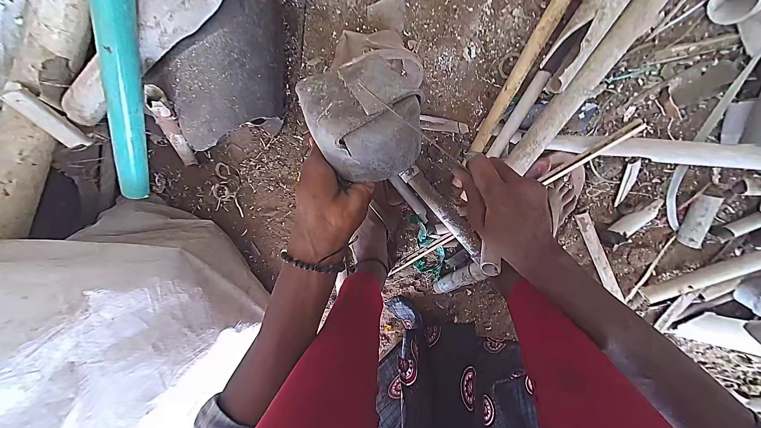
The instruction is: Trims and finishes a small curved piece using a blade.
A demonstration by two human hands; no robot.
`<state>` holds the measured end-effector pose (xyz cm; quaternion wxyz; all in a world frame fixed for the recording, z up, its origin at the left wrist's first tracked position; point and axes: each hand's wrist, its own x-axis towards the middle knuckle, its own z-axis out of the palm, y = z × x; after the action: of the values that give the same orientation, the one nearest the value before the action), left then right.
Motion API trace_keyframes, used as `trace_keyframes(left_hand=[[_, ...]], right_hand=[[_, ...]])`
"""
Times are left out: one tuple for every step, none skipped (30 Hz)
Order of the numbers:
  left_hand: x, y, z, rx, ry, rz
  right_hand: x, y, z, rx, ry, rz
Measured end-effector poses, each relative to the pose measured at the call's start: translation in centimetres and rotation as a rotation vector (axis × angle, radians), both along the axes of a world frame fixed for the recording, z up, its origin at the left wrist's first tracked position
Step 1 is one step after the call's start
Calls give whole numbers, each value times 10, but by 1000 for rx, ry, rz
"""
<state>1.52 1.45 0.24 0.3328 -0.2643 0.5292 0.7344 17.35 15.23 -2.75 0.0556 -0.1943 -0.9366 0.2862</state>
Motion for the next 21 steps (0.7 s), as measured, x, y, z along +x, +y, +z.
trace_keyframes(left_hand=[[0,-1,0,-11,14,-18],[0,-2,0,-18,27,-36],[-1,-4,1,-22,41,-57],[0,-5,3,-27,57,-80],[1,-4,4,-15,57,-76],[0,-3,3,15,26,-36],[-1,-1,2,26,0,-6],[0,-3,1,22,32,-45],[1,-7,1,10,91,-120],[3,-10,4,-17,162,-204],[3,-11,5,-13,179,-241],[3,-11,7,-4,176,-252],[2,-10,8,6,156,-243],[1,-10,9,22,150,-246],[0,-12,10,30,168,-269],[-1,-12,11,58,141,-246],[-2,-9,12,100,65,-175],[-6,-4,13,123,-11,-100],[-9,-1,13,118,-28,-63],[-12,2,13,93,22,-71],[-15,5,15,54,116,-96]], right_hand=[[0,-2,0,7,9,7],[0,-4,-1,20,35,29],[1,-5,-1,26,59,51],[2,-4,0,19,51,51],[2,-1,2,5,11,28],[3,4,2,-7,-24,-6],[3,7,1,9,-28,-20],[4,7,-1,32,-1,-1],[5,5,-3,41,50,39],[6,1,-5,53,104,86],[8,-2,-8,59,124,104],[10,-2,-11,38,112,89],[11,0,-14,4,90,36],[11,5,-15,-51,55,-46],[11,9,-16,-108,26,-148],[10,15,-17,-125,0,-240],[10,20,-16,-110,-3,-299],[10,25,-12,-88,28,-327],[11,27,-3,-74,71,-341],[12,28,9,-99,127,-353],[13,27,21,-167,197,-373]])
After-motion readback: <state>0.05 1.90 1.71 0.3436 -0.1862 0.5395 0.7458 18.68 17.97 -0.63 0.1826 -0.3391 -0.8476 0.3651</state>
